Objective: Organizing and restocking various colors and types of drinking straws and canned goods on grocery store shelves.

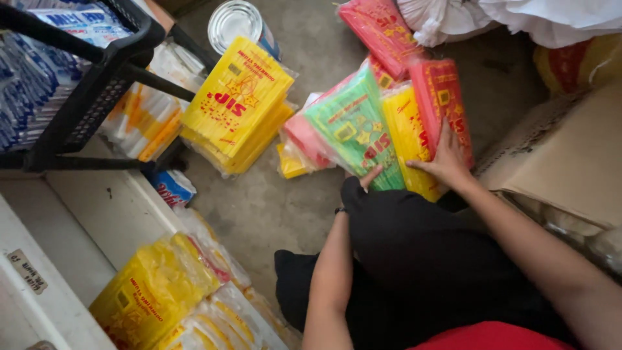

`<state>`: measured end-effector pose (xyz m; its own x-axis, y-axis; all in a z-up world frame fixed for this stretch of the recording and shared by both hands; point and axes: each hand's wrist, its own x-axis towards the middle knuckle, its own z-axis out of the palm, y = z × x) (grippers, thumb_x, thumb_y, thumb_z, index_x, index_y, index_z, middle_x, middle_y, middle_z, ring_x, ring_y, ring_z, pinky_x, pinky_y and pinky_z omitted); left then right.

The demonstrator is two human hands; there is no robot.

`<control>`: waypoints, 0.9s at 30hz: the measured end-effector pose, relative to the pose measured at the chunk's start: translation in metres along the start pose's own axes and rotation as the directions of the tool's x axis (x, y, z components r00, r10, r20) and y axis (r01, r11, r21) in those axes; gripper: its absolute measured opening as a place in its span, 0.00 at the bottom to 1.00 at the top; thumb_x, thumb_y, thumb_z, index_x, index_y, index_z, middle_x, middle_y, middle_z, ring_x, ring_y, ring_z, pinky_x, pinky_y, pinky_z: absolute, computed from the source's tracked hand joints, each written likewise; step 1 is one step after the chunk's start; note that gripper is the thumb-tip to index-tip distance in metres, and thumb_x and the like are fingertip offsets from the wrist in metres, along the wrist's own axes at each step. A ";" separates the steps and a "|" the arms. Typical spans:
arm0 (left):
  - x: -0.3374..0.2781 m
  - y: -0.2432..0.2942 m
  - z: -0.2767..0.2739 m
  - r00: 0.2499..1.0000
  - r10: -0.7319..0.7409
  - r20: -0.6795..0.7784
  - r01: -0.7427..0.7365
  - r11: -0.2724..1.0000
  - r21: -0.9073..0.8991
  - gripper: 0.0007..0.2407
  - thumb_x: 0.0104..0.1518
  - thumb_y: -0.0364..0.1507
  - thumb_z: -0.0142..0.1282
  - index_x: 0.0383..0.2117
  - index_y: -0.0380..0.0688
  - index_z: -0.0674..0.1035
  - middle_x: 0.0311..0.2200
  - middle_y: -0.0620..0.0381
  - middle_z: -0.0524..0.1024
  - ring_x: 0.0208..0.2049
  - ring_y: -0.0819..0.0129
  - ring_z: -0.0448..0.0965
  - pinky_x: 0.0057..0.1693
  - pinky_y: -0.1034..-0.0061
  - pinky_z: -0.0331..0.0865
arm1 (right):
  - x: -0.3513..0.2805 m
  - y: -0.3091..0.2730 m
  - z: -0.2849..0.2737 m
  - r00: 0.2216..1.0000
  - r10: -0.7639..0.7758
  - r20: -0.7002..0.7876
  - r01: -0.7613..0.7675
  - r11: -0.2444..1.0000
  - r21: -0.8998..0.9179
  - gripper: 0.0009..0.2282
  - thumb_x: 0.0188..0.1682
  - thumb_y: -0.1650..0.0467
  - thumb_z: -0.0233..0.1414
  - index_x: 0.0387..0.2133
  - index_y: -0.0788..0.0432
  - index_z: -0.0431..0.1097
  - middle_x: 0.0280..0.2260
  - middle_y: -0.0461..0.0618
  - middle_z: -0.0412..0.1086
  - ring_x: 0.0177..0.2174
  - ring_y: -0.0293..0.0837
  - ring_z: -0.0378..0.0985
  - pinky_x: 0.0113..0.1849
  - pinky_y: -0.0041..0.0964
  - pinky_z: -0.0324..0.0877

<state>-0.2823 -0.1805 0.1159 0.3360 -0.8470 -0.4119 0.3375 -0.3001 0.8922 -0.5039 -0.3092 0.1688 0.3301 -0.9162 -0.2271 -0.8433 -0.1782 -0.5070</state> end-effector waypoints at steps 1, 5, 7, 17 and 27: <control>0.013 -0.009 -0.004 0.998 0.067 0.011 -0.066 0.997 -0.037 0.27 0.48 0.32 0.74 0.54 0.33 0.76 0.47 0.50 0.81 0.46 0.63 0.82 0.53 0.67 0.76 | 0.005 -0.006 -0.001 1.000 0.009 -0.009 -0.008 0.998 0.055 0.66 0.27 0.49 0.70 0.72 0.66 0.30 0.68 0.76 0.44 0.66 0.70 0.49 0.63 0.59 0.50; 0.055 -0.010 -0.011 0.974 0.224 -0.040 -0.225 0.974 -0.026 0.29 0.46 0.31 0.74 0.54 0.33 0.74 0.47 0.49 0.80 0.46 0.63 0.81 0.53 0.65 0.77 | 0.044 -0.007 0.015 0.995 -0.066 -0.070 0.068 0.997 0.026 0.67 0.27 0.51 0.71 0.73 0.67 0.29 0.68 0.78 0.43 0.66 0.72 0.49 0.64 0.59 0.50; 0.072 -0.003 -0.005 0.973 0.216 -0.079 -0.220 0.974 -0.055 0.30 0.45 0.30 0.74 0.55 0.35 0.73 0.48 0.49 0.79 0.47 0.63 0.81 0.54 0.66 0.76 | 0.067 -0.015 0.011 0.995 -0.064 -0.075 0.065 0.998 0.023 0.66 0.28 0.51 0.71 0.73 0.66 0.29 0.69 0.77 0.43 0.67 0.72 0.49 0.65 0.59 0.50; 0.027 0.027 -0.115 0.931 -0.365 0.022 0.350 0.871 -0.345 0.17 0.63 0.38 0.58 0.48 0.36 0.82 0.45 0.54 0.80 0.45 0.69 0.78 0.53 0.74 0.72 | 0.074 -0.087 0.039 0.760 -0.650 -0.019 0.647 0.759 -0.079 0.19 0.53 0.73 0.48 0.60 0.48 0.68 0.59 0.50 0.69 0.60 0.50 0.70 0.62 0.44 0.64; 0.004 -0.030 -0.205 0.825 -0.531 -0.193 0.370 0.766 -0.525 0.29 0.63 0.46 0.46 0.63 0.33 0.72 0.59 0.43 0.74 0.54 0.52 0.77 0.56 0.57 0.72 | 0.046 -0.010 0.216 0.285 -0.199 0.938 -0.678 0.649 0.344 0.26 0.51 0.55 0.45 0.57 0.57 0.65 0.55 0.48 0.69 0.51 0.42 0.71 0.54 0.38 0.65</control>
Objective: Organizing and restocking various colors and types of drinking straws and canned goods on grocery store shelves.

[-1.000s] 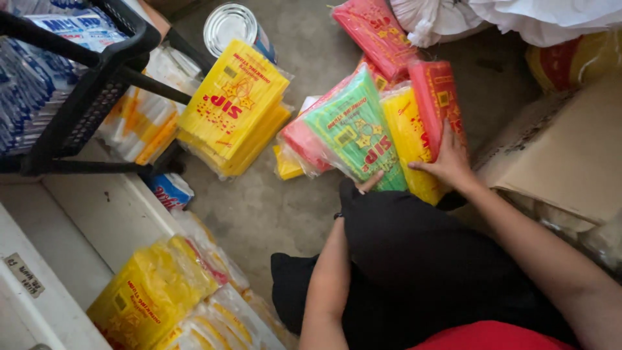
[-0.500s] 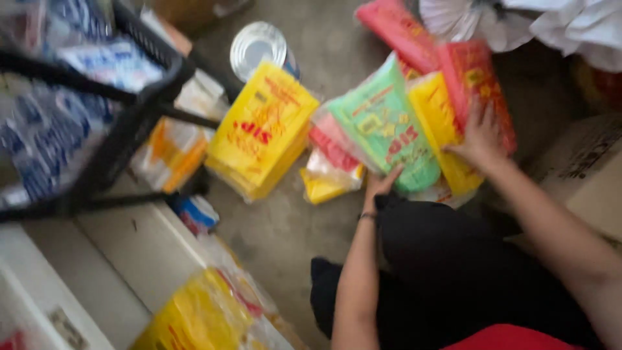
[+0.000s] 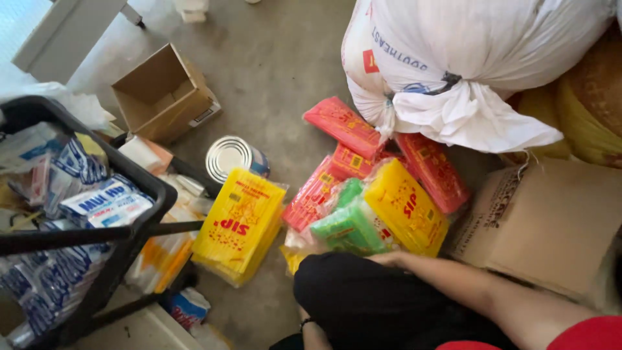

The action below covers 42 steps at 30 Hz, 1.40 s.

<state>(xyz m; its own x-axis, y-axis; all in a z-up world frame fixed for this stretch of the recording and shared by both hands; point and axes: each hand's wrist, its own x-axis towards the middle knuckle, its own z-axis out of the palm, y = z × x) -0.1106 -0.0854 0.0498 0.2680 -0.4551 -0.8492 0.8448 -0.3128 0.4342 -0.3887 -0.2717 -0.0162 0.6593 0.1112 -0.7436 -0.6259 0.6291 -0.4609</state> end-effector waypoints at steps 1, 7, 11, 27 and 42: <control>0.004 0.006 0.009 1.000 0.009 0.001 -0.009 1.000 -0.001 0.29 0.63 0.46 0.46 0.63 0.33 0.72 0.59 0.43 0.74 0.54 0.52 0.77 0.56 0.58 0.72 | 0.034 0.021 -0.018 0.966 -0.236 0.104 0.246 0.966 -0.086 0.29 0.52 0.53 0.47 0.61 0.60 0.63 0.60 0.51 0.65 0.56 0.44 0.67 0.59 0.39 0.60; 0.027 0.032 0.024 0.999 0.039 0.001 -0.039 0.999 0.007 0.29 0.64 0.47 0.48 0.63 0.33 0.73 0.58 0.45 0.76 0.53 0.55 0.78 0.57 0.60 0.72 | -0.023 -0.037 0.012 0.844 -0.407 -0.350 0.170 0.822 -0.544 0.38 0.51 0.45 0.45 0.64 0.63 0.58 0.64 0.61 0.59 0.64 0.53 0.59 0.63 0.43 0.54; 0.052 0.038 0.016 0.997 0.079 -0.003 -0.079 0.997 -0.012 0.29 0.65 0.47 0.49 0.63 0.32 0.74 0.56 0.47 0.77 0.53 0.56 0.79 0.58 0.63 0.72 | -0.045 -0.061 0.020 0.665 -0.388 -0.637 -0.074 0.816 -0.574 0.43 0.43 0.45 0.54 0.64 0.62 0.56 0.62 0.63 0.60 0.61 0.57 0.64 0.60 0.45 0.62; 0.048 0.074 0.088 0.913 0.261 0.312 -0.221 0.962 -0.159 0.22 0.62 0.37 0.49 0.64 0.56 0.67 0.64 0.61 0.68 0.62 0.66 0.69 0.67 0.65 0.60 | 0.000 0.069 -0.100 0.555 -0.518 -0.651 0.409 0.851 -0.328 0.20 0.61 0.59 0.42 0.59 0.59 0.64 0.59 0.49 0.66 0.56 0.48 0.66 0.59 0.42 0.56; 0.123 0.044 0.048 0.877 0.162 0.453 -0.103 0.983 -0.152 0.16 0.67 0.34 0.50 0.56 0.40 0.74 0.52 0.51 0.75 0.50 0.62 0.76 0.60 0.62 0.70 | -0.025 -0.022 -0.051 0.707 -0.302 -0.640 -0.032 0.890 -0.455 0.28 0.58 0.51 0.39 0.63 0.56 0.63 0.60 0.57 0.65 0.59 0.51 0.65 0.61 0.45 0.56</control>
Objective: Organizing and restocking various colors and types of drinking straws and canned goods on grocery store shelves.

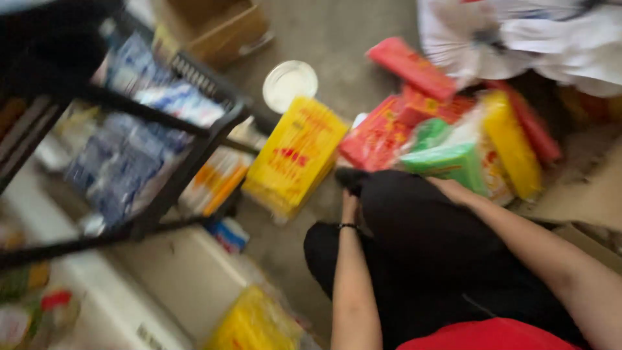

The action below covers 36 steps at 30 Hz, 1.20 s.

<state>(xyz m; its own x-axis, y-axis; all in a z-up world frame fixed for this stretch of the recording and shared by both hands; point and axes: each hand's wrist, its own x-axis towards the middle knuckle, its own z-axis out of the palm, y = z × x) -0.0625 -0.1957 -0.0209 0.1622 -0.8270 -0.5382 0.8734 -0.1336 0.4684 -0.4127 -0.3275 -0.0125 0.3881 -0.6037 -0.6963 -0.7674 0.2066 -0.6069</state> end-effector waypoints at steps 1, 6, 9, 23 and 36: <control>-0.002 -0.006 -0.018 0.974 0.125 -0.187 -0.069 0.958 0.279 0.19 0.65 0.36 0.54 0.58 0.40 0.72 0.54 0.52 0.74 0.52 0.65 0.75 0.60 0.65 0.69 | 0.013 0.022 0.005 0.988 -0.153 -0.009 0.151 0.983 -0.108 0.26 0.52 0.56 0.45 0.59 0.57 0.67 0.55 0.57 0.70 0.54 0.51 0.72 0.56 0.47 0.64; -0.038 0.039 -0.028 0.881 0.302 -0.364 -0.271 0.953 0.134 0.22 0.63 0.41 0.57 0.54 0.32 0.78 0.51 0.45 0.78 0.50 0.59 0.77 0.57 0.68 0.71 | 0.076 0.023 0.012 0.902 -0.197 0.384 0.349 0.856 -0.381 0.16 0.49 0.64 0.52 0.48 0.55 0.78 0.47 0.54 0.80 0.46 0.50 0.79 0.52 0.49 0.70; -0.043 0.074 -0.049 0.896 0.186 -0.403 -0.174 0.983 0.066 0.26 0.64 0.44 0.54 0.51 0.26 0.79 0.48 0.43 0.79 0.49 0.54 0.78 0.55 0.64 0.71 | 0.088 -0.099 0.006 0.826 -0.170 0.538 0.477 0.720 -0.504 0.13 0.48 0.66 0.55 0.44 0.53 0.80 0.42 0.52 0.81 0.42 0.45 0.82 0.49 0.46 0.70; -0.098 0.132 -0.045 0.638 0.517 -0.571 -0.372 0.856 0.360 0.24 0.64 0.45 0.53 0.61 0.42 0.74 0.59 0.52 0.74 0.62 0.57 0.70 0.66 0.62 0.63 | 0.145 -0.420 0.017 0.832 -0.441 0.337 0.365 0.892 0.265 0.21 0.46 0.73 0.64 0.53 0.68 0.71 0.47 0.56 0.76 0.44 0.48 0.79 0.47 0.39 0.74; -0.261 0.155 0.114 -0.086 0.589 -0.804 -0.441 0.701 0.560 0.15 0.64 0.36 0.57 0.51 0.38 0.79 0.41 0.52 0.82 0.43 0.66 0.81 0.51 0.69 0.75 | -0.070 -0.548 -0.053 0.258 -0.865 0.431 0.951 0.306 0.047 0.18 0.51 0.75 0.62 0.50 0.63 0.61 0.44 0.50 0.67 0.48 0.40 0.72 0.53 0.30 0.68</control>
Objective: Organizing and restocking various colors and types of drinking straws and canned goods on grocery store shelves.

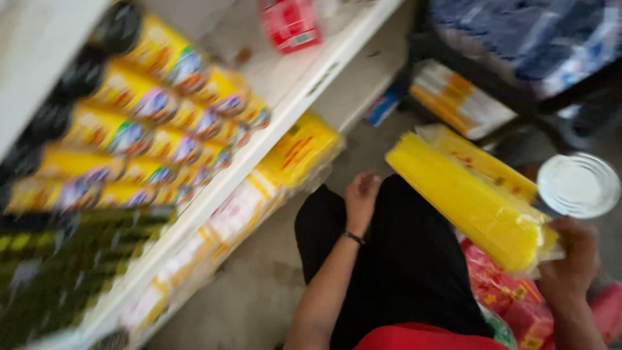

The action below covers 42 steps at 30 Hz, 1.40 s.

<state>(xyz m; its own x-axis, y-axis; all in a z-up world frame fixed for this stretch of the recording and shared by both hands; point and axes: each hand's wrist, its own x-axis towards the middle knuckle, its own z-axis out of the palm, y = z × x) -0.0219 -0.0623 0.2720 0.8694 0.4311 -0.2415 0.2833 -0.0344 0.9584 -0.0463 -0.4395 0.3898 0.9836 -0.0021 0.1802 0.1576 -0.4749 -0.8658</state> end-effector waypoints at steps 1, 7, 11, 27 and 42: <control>-0.017 0.016 0.001 0.999 0.025 -0.027 -0.029 0.992 -0.122 0.16 0.64 0.35 0.59 0.52 0.37 0.78 0.43 0.52 0.81 0.45 0.67 0.81 0.52 0.70 0.75 | 0.019 -0.047 0.014 1.000 0.003 -0.011 -0.003 0.999 0.033 0.21 0.50 0.76 0.62 0.52 0.62 0.60 0.45 0.50 0.67 0.47 0.40 0.72 0.51 0.31 0.68; -0.077 0.105 0.036 0.993 0.117 -0.002 -0.095 0.799 -0.594 0.26 0.61 0.31 0.64 0.62 0.36 0.66 0.56 0.52 0.74 0.55 0.67 0.76 0.61 0.71 0.71 | 0.050 -0.107 0.102 0.930 0.295 0.221 -0.367 0.678 0.638 0.23 0.52 0.77 0.57 0.61 0.59 0.61 0.53 0.51 0.69 0.51 0.46 0.74 0.51 0.44 0.71; -0.072 0.110 0.058 0.995 0.076 -0.070 -0.103 0.779 -0.619 0.28 0.54 0.28 0.66 0.60 0.40 0.65 0.54 0.53 0.73 0.53 0.66 0.76 0.57 0.66 0.73 | 0.039 -0.101 0.132 0.860 0.300 0.414 -0.508 0.418 0.753 0.24 0.53 0.72 0.55 0.63 0.52 0.58 0.59 0.52 0.65 0.56 0.49 0.72 0.55 0.50 0.70; -0.007 0.101 -0.093 0.960 0.043 -0.277 -0.186 0.836 -0.516 0.28 0.55 0.31 0.69 0.60 0.38 0.67 0.51 0.51 0.77 0.51 0.62 0.79 0.55 0.67 0.75 | 0.146 -0.111 0.268 0.514 0.066 0.855 -0.820 0.331 0.468 0.22 0.52 0.66 0.55 0.60 0.58 0.65 0.58 0.49 0.70 0.56 0.48 0.73 0.58 0.47 0.67; -0.022 0.148 -0.153 0.770 0.286 -0.570 -0.056 0.921 0.385 0.30 0.59 0.36 0.62 0.66 0.44 0.61 0.46 0.47 0.74 0.33 0.54 0.82 0.35 0.65 0.76 | 0.210 -0.138 0.389 0.565 -0.281 0.776 -0.192 0.869 0.455 0.31 0.48 0.75 0.60 0.67 0.61 0.58 0.45 0.55 0.75 0.42 0.42 0.79 0.42 0.34 0.75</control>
<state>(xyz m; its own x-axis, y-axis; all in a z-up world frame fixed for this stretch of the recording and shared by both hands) -0.0615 0.0610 0.4426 0.5199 0.8362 0.1745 0.3678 -0.4035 0.8378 0.1724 -0.0315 0.3658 0.5794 0.8149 -0.0167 -0.0123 -0.0118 -0.9999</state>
